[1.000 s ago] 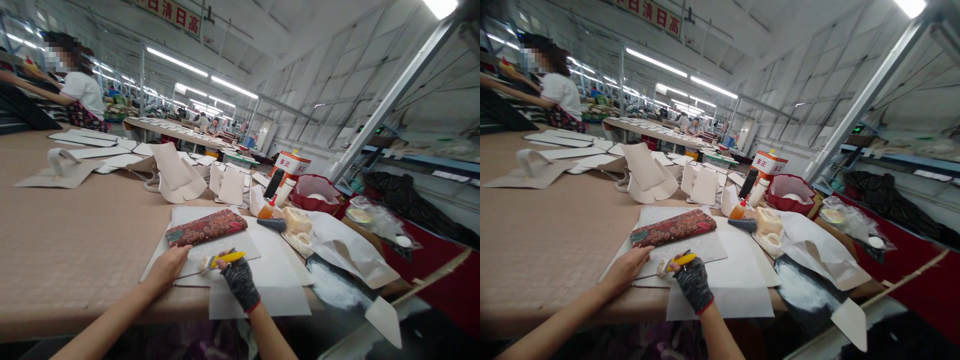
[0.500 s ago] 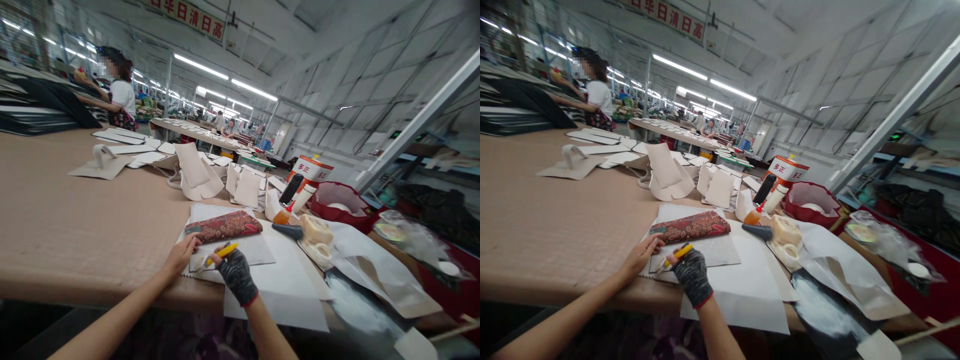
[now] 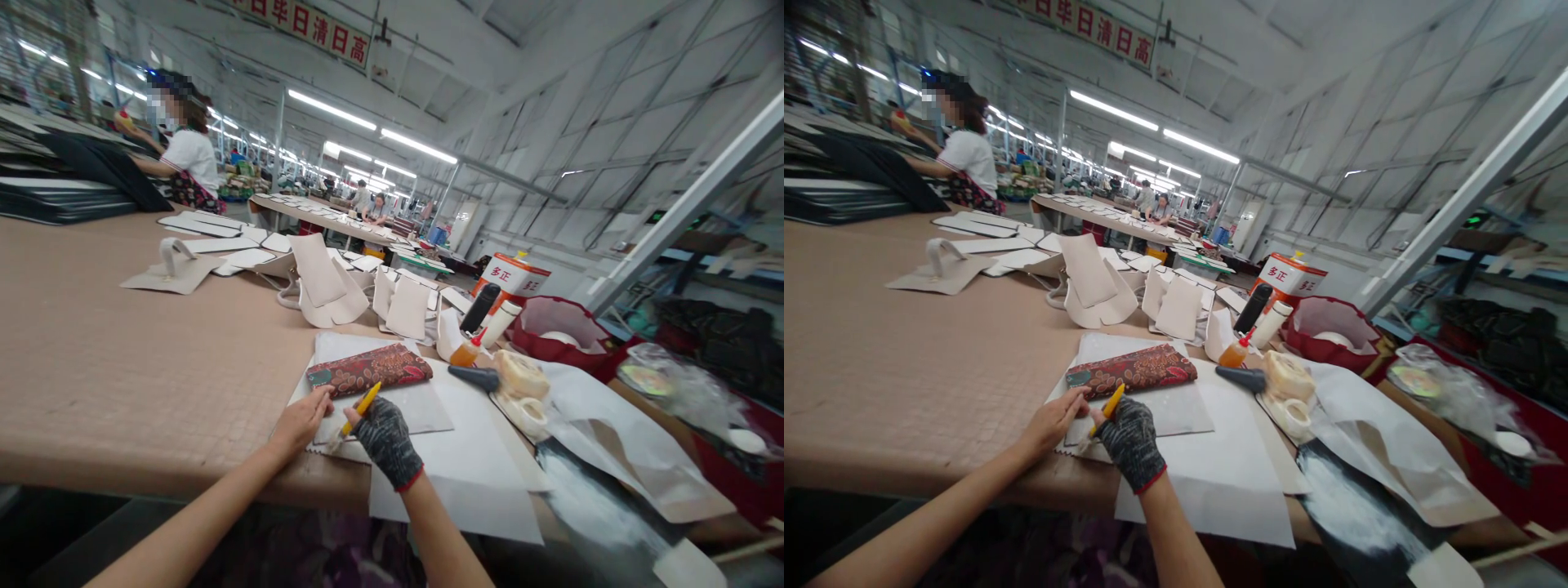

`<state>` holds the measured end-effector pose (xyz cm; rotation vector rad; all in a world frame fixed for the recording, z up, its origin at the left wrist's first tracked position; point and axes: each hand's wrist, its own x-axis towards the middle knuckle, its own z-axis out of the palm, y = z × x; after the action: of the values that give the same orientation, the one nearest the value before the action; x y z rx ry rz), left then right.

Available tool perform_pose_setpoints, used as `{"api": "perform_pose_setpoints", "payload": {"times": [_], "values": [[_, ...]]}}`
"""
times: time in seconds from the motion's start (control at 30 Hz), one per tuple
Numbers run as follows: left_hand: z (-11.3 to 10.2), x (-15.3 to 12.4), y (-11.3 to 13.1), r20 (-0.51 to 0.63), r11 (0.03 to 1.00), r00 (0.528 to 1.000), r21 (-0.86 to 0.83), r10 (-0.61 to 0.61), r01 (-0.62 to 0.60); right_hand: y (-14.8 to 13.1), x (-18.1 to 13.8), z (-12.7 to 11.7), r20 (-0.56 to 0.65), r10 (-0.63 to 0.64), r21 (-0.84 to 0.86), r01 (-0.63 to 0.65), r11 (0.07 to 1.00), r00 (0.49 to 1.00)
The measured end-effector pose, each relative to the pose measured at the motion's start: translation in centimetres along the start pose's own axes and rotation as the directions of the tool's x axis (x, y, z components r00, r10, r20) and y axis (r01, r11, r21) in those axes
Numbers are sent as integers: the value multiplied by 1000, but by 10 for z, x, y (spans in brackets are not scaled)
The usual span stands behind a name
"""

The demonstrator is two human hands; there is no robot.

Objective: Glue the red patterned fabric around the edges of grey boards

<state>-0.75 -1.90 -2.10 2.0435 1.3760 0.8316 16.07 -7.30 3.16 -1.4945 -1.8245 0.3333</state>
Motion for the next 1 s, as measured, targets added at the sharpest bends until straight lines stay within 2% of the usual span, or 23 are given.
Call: {"api": "perform_pose_setpoints", "payload": {"times": [0.1,0.2,0.27,0.3,0.37,0.43,0.47,0.53,0.6,0.7,0.77,0.83,0.9,0.93,1.0], "values": [[-3,-3,5,34,997,999,76,5,-8,19,2,-15,-5,27,12,-27,1000,1000],[-7,-2,8,85,986,993,137,85,-96,36,2,-36,-88,93,-256,-113,960,992],[-12,2,10,182,969,971,164,156,-186,40,-3,-44,-162,59,-345,-113,932,985],[-15,5,11,245,958,953,178,177,-223,41,-6,-45,-166,41,-297,-90,951,985],[-19,13,14,365,933,913,230,182,-278,48,-11,-42,-101,51,-39,-55,998,994],[-22,19,20,439,890,882,313,173,-331,66,-12,-45,-28,117,238,-107,965,993],[-22,21,24,463,863,870,357,169,-358,80,-12,-51,-39,182,306,-162,938,983],[-21,23,32,491,810,857,434,154,-395,114,-12,-74,-168,335,313,-272,910,927],[-18,22,38,496,776,858,485,134,-402,148,-14,-104,-320,412,258,-341,904,853],[-15,22,42,481,757,868,520,122,-395,179,-18,-132,-500,363,126,-349,929,786],[-13,25,41,474,747,871,531,130,-400,187,-21,-131,-511,318,103,-311,945,799],[-13,32,39,468,742,873,534,140,-405,190,-24,-123,-409,322,157,-281,947,854],[-14,40,36,435,746,889,544,139,-383,195,-27,-121,-404,332,113,-313,943,853],[-14,45,34,403,751,904,549,145,-366,199,-29,-125,-464,331,49,-349,936,822],[-17,54,30,310,775,935,545,169,-321,209,-35,-144,-622,294,-69,-425,902,725]]}}
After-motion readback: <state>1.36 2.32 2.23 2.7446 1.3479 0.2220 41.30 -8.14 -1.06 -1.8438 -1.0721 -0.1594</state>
